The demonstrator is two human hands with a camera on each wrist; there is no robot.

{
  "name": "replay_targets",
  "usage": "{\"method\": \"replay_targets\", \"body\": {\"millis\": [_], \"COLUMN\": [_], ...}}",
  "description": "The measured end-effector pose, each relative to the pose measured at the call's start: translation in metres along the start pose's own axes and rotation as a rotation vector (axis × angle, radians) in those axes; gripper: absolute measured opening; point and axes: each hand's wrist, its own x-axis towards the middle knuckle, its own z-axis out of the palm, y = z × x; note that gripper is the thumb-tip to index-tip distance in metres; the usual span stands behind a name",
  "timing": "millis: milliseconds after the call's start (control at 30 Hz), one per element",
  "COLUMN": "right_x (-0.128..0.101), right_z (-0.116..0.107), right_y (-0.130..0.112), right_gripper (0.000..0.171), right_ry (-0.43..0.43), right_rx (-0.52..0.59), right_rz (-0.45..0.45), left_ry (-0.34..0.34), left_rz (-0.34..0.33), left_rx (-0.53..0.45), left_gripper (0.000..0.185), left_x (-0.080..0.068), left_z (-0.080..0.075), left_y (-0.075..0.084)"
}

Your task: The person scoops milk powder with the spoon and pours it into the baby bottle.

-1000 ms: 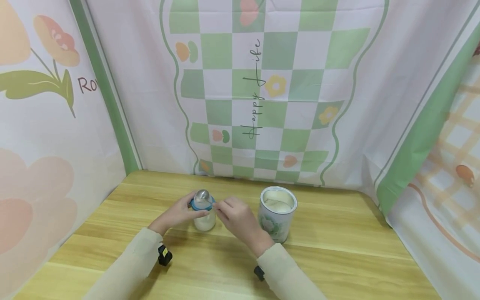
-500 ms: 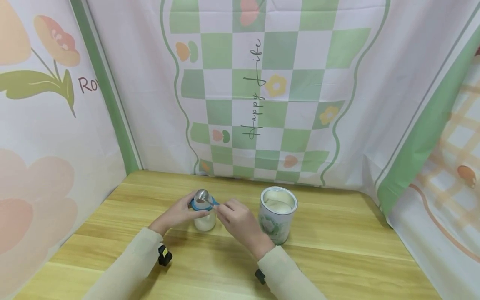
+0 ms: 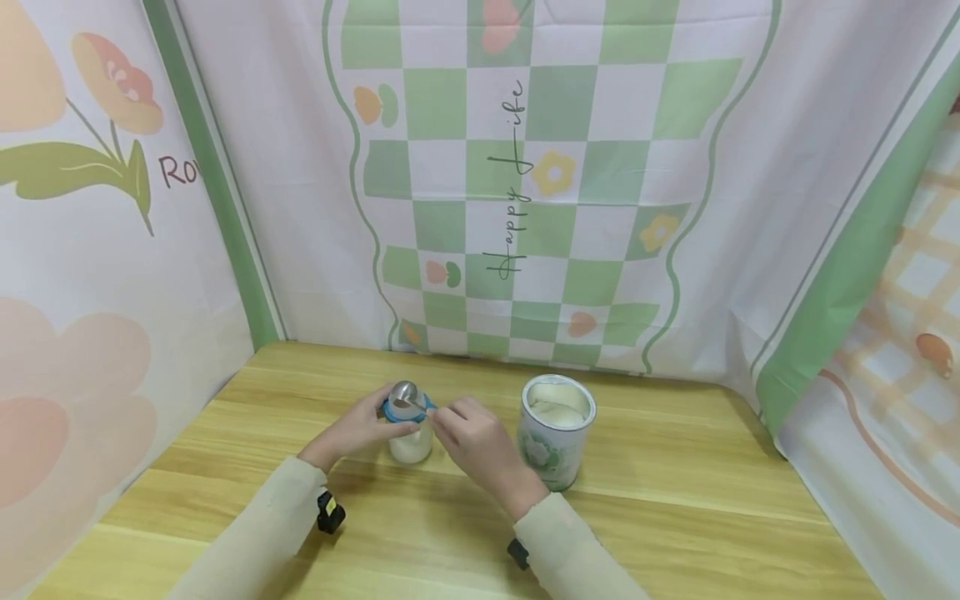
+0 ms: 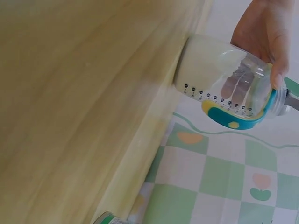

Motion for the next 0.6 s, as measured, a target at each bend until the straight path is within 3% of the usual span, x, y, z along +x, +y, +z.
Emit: {"method": "replay_targets", "body": {"millis": [167,333,433,600], "right_x": [0.001,0.007,0.012,0.019], "right_z": [-0.002,-0.005,-0.007,-0.011], "right_y": [-0.001,-0.003,-0.004,-0.004], "right_gripper": [0.027,0.002,0.012,0.008], "right_ry": [-0.024,-0.016,0.015,0.051], "right_rx": [0.018,0.091,0.131,0.247], "right_rz": [0.054,0.164,0.233,0.412], "left_ry": [-0.004,0.002,0.009,0.012], "left_rz": [0.008,0.003,-0.004,-0.016], "left_rx": [-0.004,-0.009,-0.012,-0.013], "left_gripper": [0.076,0.072,0.070,0.074], "left_x": [0.000,-0.001,-0.002,-0.002], "left_z": [0.000,0.000,0.000,0.000], "left_y": [-0.002,-0.001,0.001,0.001]}}
